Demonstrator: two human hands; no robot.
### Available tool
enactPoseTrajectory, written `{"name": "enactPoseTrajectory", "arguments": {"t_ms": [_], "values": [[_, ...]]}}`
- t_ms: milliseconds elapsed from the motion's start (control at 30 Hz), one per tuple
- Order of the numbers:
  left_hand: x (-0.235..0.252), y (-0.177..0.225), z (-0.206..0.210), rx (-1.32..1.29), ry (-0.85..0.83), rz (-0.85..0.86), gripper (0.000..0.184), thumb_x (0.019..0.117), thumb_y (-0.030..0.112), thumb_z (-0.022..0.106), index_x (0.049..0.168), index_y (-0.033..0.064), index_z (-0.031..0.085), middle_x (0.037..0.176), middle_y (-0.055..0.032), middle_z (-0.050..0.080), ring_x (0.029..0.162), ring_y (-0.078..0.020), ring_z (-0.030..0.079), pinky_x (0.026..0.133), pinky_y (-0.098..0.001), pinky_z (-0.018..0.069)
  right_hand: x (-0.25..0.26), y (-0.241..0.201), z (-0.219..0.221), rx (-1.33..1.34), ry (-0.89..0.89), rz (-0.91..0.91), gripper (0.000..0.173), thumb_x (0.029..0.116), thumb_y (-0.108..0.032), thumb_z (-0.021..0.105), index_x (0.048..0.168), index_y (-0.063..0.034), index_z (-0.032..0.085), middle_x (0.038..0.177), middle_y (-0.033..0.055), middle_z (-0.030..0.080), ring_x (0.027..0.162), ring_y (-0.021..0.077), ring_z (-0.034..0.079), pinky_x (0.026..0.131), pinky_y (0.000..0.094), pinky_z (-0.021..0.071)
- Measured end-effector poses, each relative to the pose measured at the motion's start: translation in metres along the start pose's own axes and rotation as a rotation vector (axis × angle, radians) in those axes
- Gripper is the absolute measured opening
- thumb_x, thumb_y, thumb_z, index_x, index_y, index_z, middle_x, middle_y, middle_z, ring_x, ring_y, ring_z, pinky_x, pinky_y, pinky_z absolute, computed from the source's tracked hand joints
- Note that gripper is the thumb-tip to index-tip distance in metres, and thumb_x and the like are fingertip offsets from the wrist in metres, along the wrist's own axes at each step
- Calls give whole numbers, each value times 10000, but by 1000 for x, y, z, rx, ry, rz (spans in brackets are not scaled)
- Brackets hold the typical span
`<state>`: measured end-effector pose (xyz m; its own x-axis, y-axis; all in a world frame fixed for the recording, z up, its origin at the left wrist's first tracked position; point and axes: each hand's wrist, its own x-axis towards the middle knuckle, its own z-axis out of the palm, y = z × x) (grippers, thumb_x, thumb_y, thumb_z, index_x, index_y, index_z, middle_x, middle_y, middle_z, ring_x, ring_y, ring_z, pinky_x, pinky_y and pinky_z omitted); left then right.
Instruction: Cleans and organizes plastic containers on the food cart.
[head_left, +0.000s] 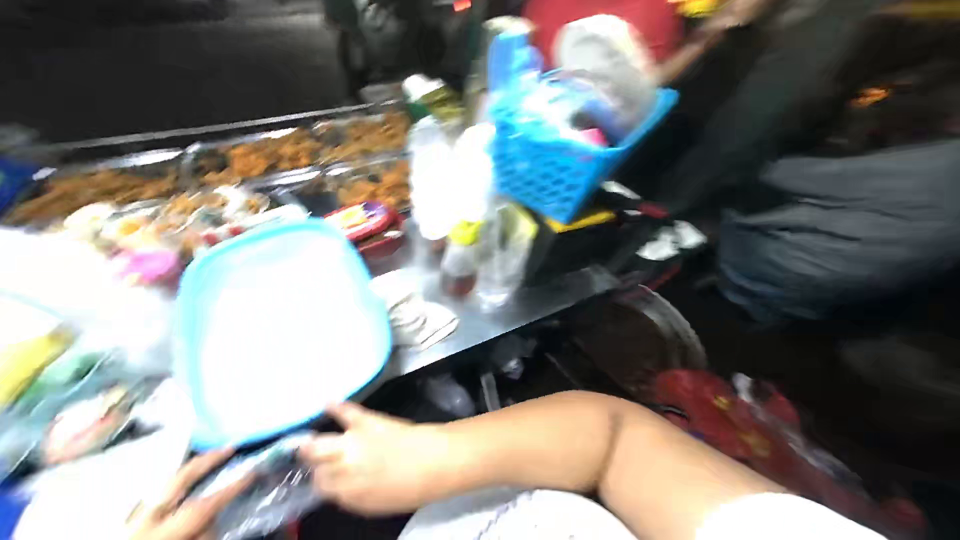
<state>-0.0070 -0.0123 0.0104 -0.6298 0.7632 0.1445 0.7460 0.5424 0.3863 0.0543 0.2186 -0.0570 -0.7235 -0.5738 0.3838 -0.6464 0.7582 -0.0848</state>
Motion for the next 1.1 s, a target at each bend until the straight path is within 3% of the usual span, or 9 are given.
{"name": "enactPoseTrajectory", "arguments": {"t_ms": [133, 233, 333, 433, 533, 633, 767, 933, 1100], "values": [[3, -9, 15, -49, 92, -61, 405, 876, 33, 466, 1117, 94, 786, 1223, -88, 737, 1099, -257, 721, 912, -467, 576, -7, 5, -3, -32, -46, -74, 219, 943, -17, 610, 1113, -31, 748, 1215, 76, 737, 1301, 257, 614, 1151, 622, 360], [0, -14, -6, 30, 194, -198, 381, 896, 5, 507, 1188, 45, 748, 1203, -136, 731, 969, -288, 736, 806, -530, 585, -13, 8, 2, 78, 107, -121, 331, 1022, -210, 578, 1335, -137, 654, 1447, 91, 616, 1392, 297, 534, 1133, 555, 412], [-9, -29, -50, 143, 415, -397, 325, 1011, 80, 492, 1263, -2, 680, 1244, -229, 676, 870, -371, 703, 745, -607, 555, -29, 21, 18, 227, 186, -132, 279, 1014, -230, 599, 1269, -173, 694, 1300, 88, 694, 1224, 278, 643, 1049, 436, 513], [-23, -55, -82, 63, 678, -560, 482, 1081, 392, 453, 1365, 38, 613, 1362, -222, 598, 885, -255, 708, 742, -480, 598, -58, 37, 60, 324, -91, -47, 218, 997, -206, 621, 1145, -107, 747, 1158, 117, 731, 1077, 287, 708, 942, 458, 578], [-24, -68, -94, -124, 852, -606, 525, 1064, 421, 498, 1465, 83, 522, 1433, -150, 519, 939, -106, 694, 743, -303, 614, -96, 51, 117, 440, -565, 134, 295, 1046, -227, 575, 1211, -31, 723, 1270, 220, 680, 1226, 398, 636, 1058, 553, 498], [-12, -70, -90, -327, 819, -724, 633, 1026, 273, 593, 1571, 69, 345, 1478, -190, 476, 1057, -195, 666, 840, -384, 591, -135, 61, 168, 515, -552, 278, 307, 1032, -268, 574, 1196, -83, 756, 1246, 195, 693, 1234, 402, 613, 1085, 580, 449], [11, -107, -82, -376, 666, -864, 743, 899, 8, 741, 1539, 30, 363, 1342, -229, 577, 904, -245, 702, 802, -421, 607, -129, 63, 176, 528, -502, 315, 265, 1011, -230, 585, 1091, -77, 786, 1155, 169, 728, 1172, 368, 652, 1058, 543, 486], [53, -176, -94, -187, 606, -980, 518, 1005, 131, 632, 1455, -49, 454, 1304, -299, 585, 993, -377, 703, 882, -528, 589, -116, 69, 183, 487, -531, 280, 274, 1003, -234, 576, 1083, -75, 784, 1097, 159, 744, 1080, 345, 704, 937, 535, 564], [84, -227, -105, 25, 599, -1144, 544, 1006, 189, 588, 1417, -136, 441, 1344, -406, 522, 1271, -538, 526, 1051, -679, 397, -119, 68, 188, 465, -351, 269, 214, 948, -208, 626, 968, -87, 800, 937, 126, 754, 912, 310, 744, 772, 514, 614]]}}
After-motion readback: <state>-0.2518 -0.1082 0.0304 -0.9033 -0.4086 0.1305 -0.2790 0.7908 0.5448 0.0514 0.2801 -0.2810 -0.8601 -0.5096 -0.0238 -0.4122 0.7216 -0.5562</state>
